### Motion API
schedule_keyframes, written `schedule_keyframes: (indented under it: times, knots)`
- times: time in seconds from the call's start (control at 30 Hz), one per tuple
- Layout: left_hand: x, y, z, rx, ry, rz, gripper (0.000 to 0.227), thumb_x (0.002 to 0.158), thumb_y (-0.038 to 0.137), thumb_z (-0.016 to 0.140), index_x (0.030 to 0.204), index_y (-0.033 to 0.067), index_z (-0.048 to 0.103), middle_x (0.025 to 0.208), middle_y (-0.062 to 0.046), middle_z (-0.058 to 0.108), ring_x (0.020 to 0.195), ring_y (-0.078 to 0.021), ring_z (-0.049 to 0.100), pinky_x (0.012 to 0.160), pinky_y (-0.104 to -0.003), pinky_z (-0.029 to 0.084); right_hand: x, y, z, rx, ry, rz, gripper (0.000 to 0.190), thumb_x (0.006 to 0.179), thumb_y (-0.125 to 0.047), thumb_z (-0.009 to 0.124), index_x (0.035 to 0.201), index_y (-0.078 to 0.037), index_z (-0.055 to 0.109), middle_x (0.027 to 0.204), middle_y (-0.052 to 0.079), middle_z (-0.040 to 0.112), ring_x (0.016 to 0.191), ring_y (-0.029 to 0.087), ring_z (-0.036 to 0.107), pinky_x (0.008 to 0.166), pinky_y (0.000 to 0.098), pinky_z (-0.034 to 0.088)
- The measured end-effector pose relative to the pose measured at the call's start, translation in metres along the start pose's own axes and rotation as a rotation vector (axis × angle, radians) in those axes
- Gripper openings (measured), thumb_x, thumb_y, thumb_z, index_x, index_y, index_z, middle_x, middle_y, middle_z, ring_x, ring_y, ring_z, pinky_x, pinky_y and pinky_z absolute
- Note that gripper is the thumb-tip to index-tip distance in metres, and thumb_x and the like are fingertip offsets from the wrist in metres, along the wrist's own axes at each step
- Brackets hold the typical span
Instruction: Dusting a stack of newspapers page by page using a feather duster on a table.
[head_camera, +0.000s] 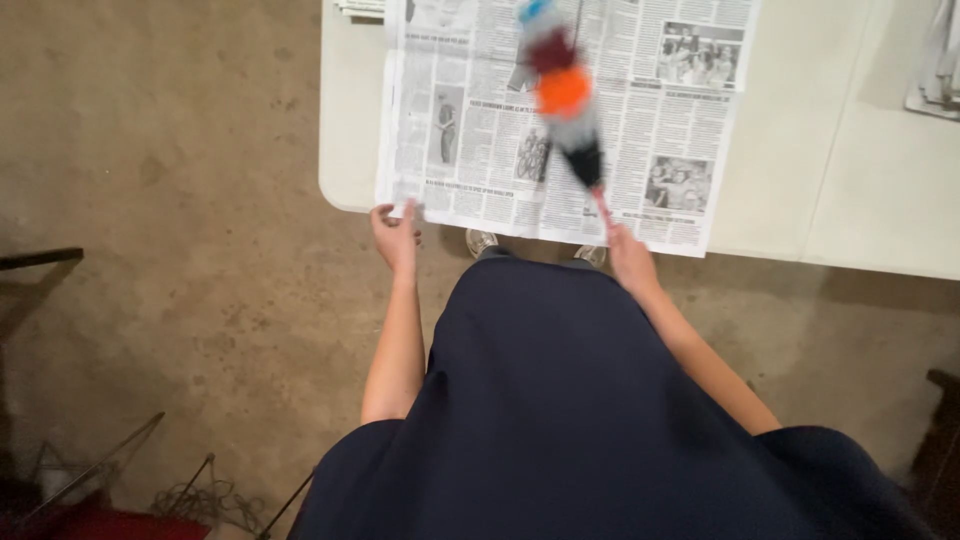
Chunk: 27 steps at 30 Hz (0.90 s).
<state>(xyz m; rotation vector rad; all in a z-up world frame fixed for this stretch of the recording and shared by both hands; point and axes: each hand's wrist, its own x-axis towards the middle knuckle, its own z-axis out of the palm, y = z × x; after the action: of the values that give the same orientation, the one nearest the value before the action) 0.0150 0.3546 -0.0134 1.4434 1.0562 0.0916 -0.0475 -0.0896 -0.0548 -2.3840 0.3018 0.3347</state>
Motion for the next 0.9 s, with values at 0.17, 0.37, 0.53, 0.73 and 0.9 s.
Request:
schedule_keyframes:
  times: [0.17, 0.37, 0.53, 0.73, 0.9]
  knots:
    - [0.020, 0.023, -0.007, 0.540, -0.047, 0.326, 0.055, 0.079, 0.025, 0.090, 0.121, 0.0091, 0.058, 0.067, -0.003, 0.063, 0.057, -0.0178, 0.065, 0.058, -0.034, 0.051, 0.006, -0.065, -0.013, -0.159, -0.227, -0.055, 0.036, 0.109, -0.040, 0.042, 0.112, -0.009, 0.058, 0.076, 0.025, 0.066, 0.075, 0.048, 0.065, 0.068, 0.0583, 0.047]
    - [0.061, 0.036, -0.014, 0.594, -0.074, 0.296, 0.065, 0.075, 0.020, 0.087, 0.130, 0.0104, 0.053, 0.063, -0.005, 0.068, 0.053, -0.0181, 0.068, 0.055, -0.035, 0.052, 0.013, -0.079, -0.021, -0.236, -0.039, 0.011, 0.030, 0.111, -0.037, 0.045, 0.108, -0.010, 0.059, 0.076, 0.025, 0.065, 0.073, 0.049, 0.064, 0.065, 0.0586, 0.048]
    - [0.074, 0.031, -0.024, 0.405, -0.197, 0.181, 0.044, 0.078, 0.019, 0.084, 0.109, 0.0067, 0.056, 0.064, -0.006, 0.068, 0.054, -0.0184, 0.069, 0.050, -0.037, 0.053, 0.000, -0.098, -0.010, -0.231, -0.114, -0.101, 0.027, 0.110, -0.033, 0.047, 0.108, -0.008, 0.057, 0.074, 0.025, 0.065, 0.070, 0.049, 0.063, 0.065, 0.0595, 0.047]
    - [0.080, 0.032, -0.025, 0.581, -0.118, 0.339, 0.030, 0.090, 0.030, 0.080, 0.084, 0.0071, 0.062, 0.059, -0.009, 0.067, 0.050, -0.0184, 0.068, 0.053, -0.034, 0.051, 0.058, -0.115, 0.004, -0.359, -0.083, -0.189, 0.030, 0.106, -0.037, 0.050, 0.106, -0.008, 0.060, 0.076, 0.027, 0.066, 0.075, 0.050, 0.065, 0.068, 0.0596, 0.048]
    - [0.093, 0.034, -0.030, 0.423, -0.230, 0.212, 0.022, 0.092, 0.020, 0.074, 0.084, 0.0042, 0.060, 0.061, -0.009, 0.069, 0.049, -0.0176, 0.068, 0.047, -0.033, 0.052, 0.130, -0.162, 0.036, 0.019, 0.180, 0.002, 0.033, 0.112, -0.031, 0.044, 0.104, -0.004, 0.061, 0.085, 0.031, 0.065, 0.084, 0.053, 0.063, 0.074, 0.0609, 0.048]
